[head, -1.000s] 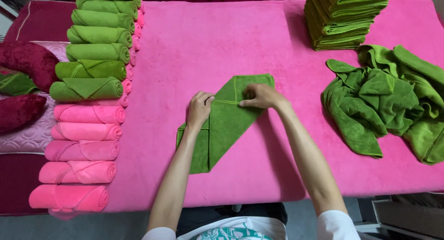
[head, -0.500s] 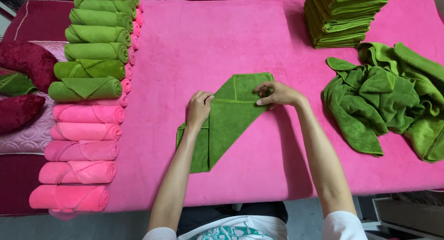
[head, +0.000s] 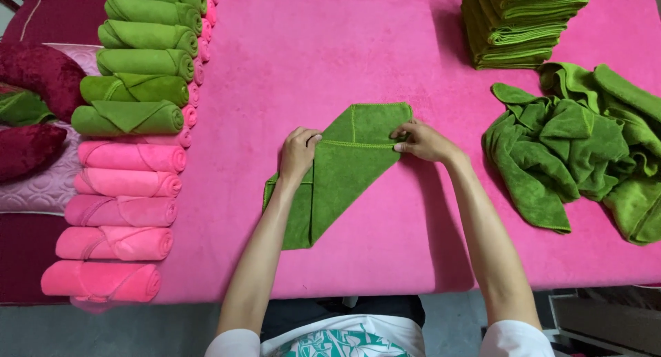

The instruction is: Folding a green towel into a decorative shape on a pink massage bed.

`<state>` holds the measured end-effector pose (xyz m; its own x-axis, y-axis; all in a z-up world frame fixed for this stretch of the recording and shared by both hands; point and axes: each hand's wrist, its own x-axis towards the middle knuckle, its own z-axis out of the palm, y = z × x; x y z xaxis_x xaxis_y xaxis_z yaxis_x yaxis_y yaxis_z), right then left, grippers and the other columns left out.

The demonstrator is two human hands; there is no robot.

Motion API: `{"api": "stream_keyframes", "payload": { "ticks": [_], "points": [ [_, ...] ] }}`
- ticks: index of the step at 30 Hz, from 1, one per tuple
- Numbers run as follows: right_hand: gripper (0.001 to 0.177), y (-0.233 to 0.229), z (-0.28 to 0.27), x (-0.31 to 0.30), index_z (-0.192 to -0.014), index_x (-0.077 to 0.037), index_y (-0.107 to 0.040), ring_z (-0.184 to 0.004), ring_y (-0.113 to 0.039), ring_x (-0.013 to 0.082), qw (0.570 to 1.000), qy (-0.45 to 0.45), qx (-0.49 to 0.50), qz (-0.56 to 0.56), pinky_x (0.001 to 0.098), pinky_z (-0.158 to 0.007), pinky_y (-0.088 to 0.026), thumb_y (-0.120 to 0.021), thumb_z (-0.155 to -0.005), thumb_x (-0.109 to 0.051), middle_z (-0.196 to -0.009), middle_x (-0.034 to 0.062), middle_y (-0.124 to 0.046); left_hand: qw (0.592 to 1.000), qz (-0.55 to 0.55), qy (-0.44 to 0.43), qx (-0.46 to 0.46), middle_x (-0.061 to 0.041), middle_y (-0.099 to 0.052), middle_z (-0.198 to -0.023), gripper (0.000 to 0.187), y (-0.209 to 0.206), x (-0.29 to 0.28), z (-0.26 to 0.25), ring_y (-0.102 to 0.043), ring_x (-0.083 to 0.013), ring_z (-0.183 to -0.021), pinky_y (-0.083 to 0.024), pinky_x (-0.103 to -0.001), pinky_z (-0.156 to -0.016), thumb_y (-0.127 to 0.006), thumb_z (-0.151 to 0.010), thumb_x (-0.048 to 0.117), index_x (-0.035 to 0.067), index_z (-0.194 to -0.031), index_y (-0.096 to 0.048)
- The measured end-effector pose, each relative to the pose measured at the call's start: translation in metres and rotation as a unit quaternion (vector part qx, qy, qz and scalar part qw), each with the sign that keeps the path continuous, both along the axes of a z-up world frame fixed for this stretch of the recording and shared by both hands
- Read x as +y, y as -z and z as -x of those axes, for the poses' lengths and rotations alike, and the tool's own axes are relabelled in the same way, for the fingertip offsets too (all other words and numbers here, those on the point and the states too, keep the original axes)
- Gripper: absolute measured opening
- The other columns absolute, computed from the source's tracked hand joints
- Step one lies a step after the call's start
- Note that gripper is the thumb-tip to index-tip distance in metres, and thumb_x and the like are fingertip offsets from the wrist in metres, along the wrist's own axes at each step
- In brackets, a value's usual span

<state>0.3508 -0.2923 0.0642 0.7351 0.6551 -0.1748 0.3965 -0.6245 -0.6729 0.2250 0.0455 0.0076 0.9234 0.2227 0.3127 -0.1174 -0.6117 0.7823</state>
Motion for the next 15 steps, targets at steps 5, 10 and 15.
{"api": "stream_keyframes", "payload": {
  "ticks": [5,10,15],
  "points": [
    [0.039,0.006,0.001,0.004,-0.127,-0.012,-0.07,-0.113,-0.068,0.0445,0.998,0.009,-0.034,0.051,0.0476,-0.094,-0.054,-0.08,-0.094,-0.031,-0.117,0.0197,-0.056,1.0,0.025,-0.005,0.004,-0.01,-0.073,-0.097,0.011,-0.006,0.0,0.002,-0.072,-0.0335,-0.1,-0.056,-0.044,-0.09,-0.074,-0.099,0.018,0.014,-0.107,-0.081],
    [0.039,0.011,0.004,0.01,-0.128,-0.017,-0.07,-0.108,-0.071,0.0397,0.995,0.023,-0.052,0.08,0.0443,-0.088,-0.058,-0.079,-0.095,-0.034,-0.119,0.0168,-0.056,0.999,0.031,-0.009,0.004,-0.009,-0.073,-0.097,0.011,-0.009,0.001,0.003,-0.072,-0.0323,-0.1,-0.057,-0.043,-0.089,-0.076,-0.098,0.019,0.015,-0.107,-0.082],
    [0.032,0.015,0.023,0.015,-0.118,-0.014,-0.072,-0.105,-0.071,0.0439,0.957,0.034,-0.264,0.113,0.0528,-0.089,-0.057,-0.079,-0.093,-0.031,-0.118,0.0168,-0.059,0.999,0.038,-0.024,0.013,-0.009,-0.073,-0.095,0.011,-0.003,0.0,-0.002,-0.073,-0.0301,-0.093,-0.058,-0.041,-0.082,-0.078,-0.097,0.018,0.016,-0.106,-0.083]
  ]
}}
